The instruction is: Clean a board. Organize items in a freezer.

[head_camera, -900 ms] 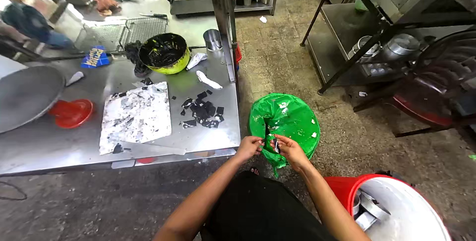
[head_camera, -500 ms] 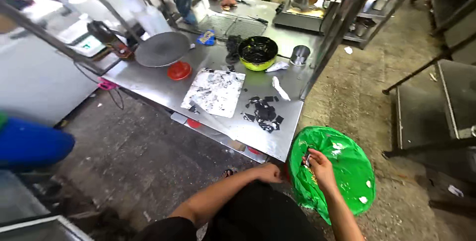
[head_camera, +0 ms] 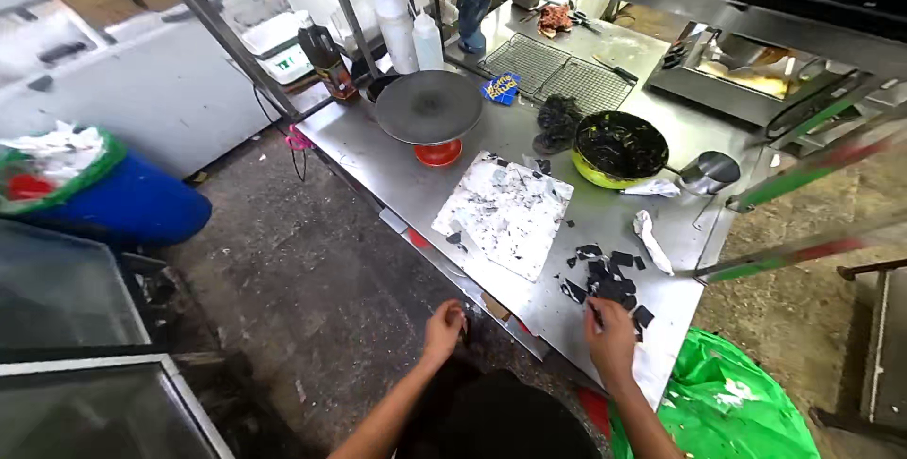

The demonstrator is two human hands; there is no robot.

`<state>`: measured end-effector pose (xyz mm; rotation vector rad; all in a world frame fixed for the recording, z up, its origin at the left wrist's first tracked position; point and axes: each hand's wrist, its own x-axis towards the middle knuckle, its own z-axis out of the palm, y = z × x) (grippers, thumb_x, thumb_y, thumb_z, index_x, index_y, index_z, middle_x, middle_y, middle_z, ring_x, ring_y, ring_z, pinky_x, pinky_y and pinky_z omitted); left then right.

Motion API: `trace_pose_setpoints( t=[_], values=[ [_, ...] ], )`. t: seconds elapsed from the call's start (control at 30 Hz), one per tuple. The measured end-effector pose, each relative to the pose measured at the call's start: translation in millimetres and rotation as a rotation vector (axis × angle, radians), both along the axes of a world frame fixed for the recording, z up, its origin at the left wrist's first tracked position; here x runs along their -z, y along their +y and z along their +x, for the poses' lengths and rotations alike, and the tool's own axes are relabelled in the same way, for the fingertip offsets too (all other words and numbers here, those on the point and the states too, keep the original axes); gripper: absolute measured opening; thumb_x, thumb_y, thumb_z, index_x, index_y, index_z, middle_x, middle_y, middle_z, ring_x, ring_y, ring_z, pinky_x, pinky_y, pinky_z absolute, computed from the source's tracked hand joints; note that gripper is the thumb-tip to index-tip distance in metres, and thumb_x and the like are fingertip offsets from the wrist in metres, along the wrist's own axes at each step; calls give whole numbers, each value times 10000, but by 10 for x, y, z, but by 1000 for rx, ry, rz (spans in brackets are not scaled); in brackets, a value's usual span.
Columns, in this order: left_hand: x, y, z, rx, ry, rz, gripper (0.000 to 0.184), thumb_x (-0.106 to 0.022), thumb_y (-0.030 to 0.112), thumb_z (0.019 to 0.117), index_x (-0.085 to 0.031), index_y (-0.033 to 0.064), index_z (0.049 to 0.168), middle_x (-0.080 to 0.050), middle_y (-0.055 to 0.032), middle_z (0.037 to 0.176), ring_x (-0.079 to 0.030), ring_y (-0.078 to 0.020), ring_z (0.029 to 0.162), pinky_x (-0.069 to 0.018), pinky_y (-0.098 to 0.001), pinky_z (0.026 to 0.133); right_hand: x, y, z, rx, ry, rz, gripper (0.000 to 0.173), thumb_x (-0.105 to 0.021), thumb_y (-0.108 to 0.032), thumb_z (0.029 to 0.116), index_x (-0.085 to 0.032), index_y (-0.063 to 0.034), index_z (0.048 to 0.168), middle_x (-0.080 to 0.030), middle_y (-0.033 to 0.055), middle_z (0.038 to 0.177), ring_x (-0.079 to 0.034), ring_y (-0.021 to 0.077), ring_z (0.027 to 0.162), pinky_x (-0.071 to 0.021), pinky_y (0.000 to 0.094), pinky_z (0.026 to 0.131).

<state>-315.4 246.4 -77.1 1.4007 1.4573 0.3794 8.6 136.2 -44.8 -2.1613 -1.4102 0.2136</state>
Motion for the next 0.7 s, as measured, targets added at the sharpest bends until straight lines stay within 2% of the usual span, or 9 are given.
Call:
trace_pose_setpoints(
  t=[0.07,0.13,0.23,0.3,0.37,0.43,0.5,0.57,0.7],
  values=[
    [-180,407,-23,-57,53,136,394,-590,182,1023,-586,-6,1369,-678,-179,1248,-700,-264,1059,-571,-443,956,-42,334,-433,-140,28,-204,374,-630,-277,974,-703,-63,1272,-674,194,1265,-639,373,1192,-520,550,1003],
    [-247,826,-43,29,144,297,409,-619,205,1012,-599,22,1378,-652,-181,1301,-673,-286,1139,-551,-464,1002,20,664,-789,-223,4,-320,486,-660,-390,946,-671,-110,1342,-649,174,1329,-619,369,1225,-518,534,1008],
    [-217,1413,5,228,213,512,461,-705,254,971,-619,45,1372,-635,-169,1366,-585,-329,1299,-453,-505,1123,48,990,-1053,-222,9,-445,500,-683,-357,940,-643,-139,1389,-653,175,1321,-614,384,1218,-505,530,1013],
    [-226,1714,79,368,270,494,438,-716,227,961,-636,75,1364,-639,-153,1357,-591,-334,1281,-461,-511,1107,-31,1118,-1084,-166,80,-579,488,-648,-332,956,-619,-164,1414,-651,149,1328,-614,341,1236,-493,502,1043],
    [-247,1871,130,464,307,451,372,-700,192,968,-670,92,1325,-667,-146,1298,-620,-330,1227,-477,-515,1078,-102,1151,-1032,-90,162,-635,434,-643,-275,939,-658,-147,1353,-674,144,1245,-646,316,1153,-510,490,1007],
    [-271,1938,124,482,282,395,316,-710,186,959,-708,84,1258,-693,-140,1231,-641,-315,1187,-488,-504,1068,-121,1092,-930,-36,232,-583,332,-633,-217,945,-714,-102,1245,-688,157,1162,-669,304,1058,-528,478,961],
    [-323,1980,96,466,232,338,228,-709,195,961,-752,84,1155,-712,-123,1150,-662,-288,1123,-509,-481,1038,-44,960,-803,-7,336,-440,281,-634,-206,971,-729,-68,1197,-682,155,1159,-681,266,1032,-557,434,946],
    [-366,2043,95,458,173,301,204,-701,204,962,-763,79,1111,-716,-108,1109,-681,-254,1054,-539,-461,994,43,816,-720,59,432,-280,252,-639,-172,973,-718,-29,1164,-682,150,1134,-688,231,990,-580,392,905],
    [-380,2210,284,509,30,252,239,-701,229,962,-738,51,1117,-719,-115,1099,-700,-230,995,-569,-445,939,126,661,-698,370,478,-113,296,-624,-137,985,-654,19,1234,-715,145,988,-694,216,851,-581,416,821]
  ],
)
